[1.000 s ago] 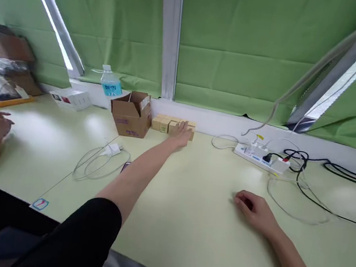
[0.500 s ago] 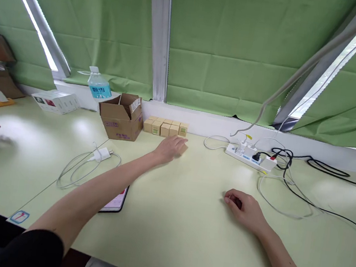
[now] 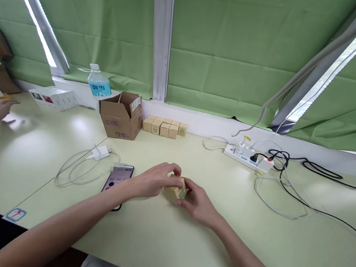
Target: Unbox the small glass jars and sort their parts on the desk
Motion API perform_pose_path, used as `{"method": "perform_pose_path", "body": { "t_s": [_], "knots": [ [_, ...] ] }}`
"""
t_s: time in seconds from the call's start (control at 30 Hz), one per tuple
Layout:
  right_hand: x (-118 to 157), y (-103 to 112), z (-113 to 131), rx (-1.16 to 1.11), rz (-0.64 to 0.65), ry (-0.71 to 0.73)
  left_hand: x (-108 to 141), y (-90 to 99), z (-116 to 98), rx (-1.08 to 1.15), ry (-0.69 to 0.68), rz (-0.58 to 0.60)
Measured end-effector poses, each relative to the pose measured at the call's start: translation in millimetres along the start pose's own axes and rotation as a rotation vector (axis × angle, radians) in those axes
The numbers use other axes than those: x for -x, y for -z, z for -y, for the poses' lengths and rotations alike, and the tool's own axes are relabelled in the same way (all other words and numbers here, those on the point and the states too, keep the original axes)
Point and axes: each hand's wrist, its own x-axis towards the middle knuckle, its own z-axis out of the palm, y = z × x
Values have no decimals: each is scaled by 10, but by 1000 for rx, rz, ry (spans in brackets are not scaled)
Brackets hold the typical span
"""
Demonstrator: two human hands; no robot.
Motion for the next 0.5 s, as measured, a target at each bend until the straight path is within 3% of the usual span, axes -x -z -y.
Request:
{"method": "perform_pose_path", "body": {
  "t_s": [0.17,0.33,0.4,0.5],
  "knots": [
    [-138,-7,37,-60,-87,14,-142,-6,44,67,59,-73],
    [-102,-67,3,-104,-273,-21,-78,-35,-28,332,392,-334],
    [-81,-95,7,-104,-320,-31,-17,-53,-82,436,473,-284],
    [-68,-116,37,-229,-261,25,34,-83,-155,547,464,-143]
  ]
}}
